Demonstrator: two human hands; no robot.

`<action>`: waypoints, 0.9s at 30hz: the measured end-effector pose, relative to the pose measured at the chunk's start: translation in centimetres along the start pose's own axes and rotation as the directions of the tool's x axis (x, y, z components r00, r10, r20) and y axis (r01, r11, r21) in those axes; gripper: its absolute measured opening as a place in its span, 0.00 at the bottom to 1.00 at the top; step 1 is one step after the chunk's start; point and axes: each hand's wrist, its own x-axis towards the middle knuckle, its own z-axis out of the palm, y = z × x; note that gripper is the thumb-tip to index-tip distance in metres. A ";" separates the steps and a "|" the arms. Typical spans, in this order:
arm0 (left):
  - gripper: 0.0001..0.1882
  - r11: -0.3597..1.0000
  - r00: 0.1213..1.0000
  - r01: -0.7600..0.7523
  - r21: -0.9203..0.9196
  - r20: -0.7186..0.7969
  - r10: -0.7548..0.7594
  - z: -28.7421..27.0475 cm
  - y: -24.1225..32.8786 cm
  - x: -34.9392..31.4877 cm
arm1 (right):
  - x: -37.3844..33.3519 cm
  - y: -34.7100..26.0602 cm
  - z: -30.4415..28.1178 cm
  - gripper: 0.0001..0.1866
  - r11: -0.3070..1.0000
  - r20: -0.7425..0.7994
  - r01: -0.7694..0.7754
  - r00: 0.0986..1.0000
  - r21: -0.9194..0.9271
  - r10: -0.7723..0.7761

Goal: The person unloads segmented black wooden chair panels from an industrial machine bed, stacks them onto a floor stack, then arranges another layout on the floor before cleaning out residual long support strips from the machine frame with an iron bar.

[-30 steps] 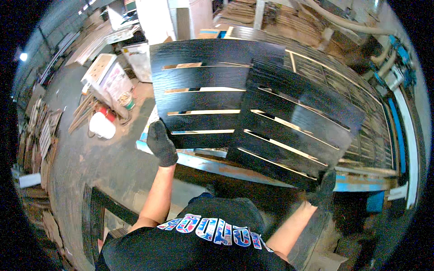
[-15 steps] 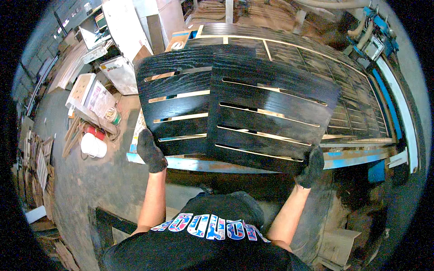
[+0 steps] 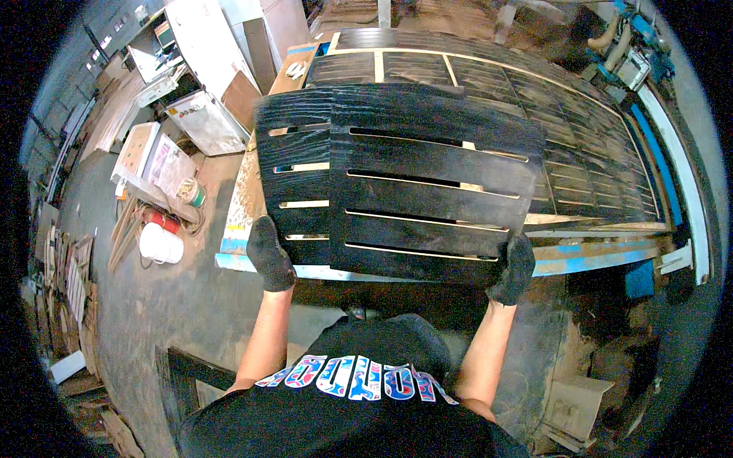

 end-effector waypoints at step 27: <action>0.12 0.982 0.955 0.185 0.020 0.234 -0.185 3.2 1.6 -5.5 | -0.5 1.5 1.3 0.20 0.884 -0.002 -0.385 0.916 0.266 0.400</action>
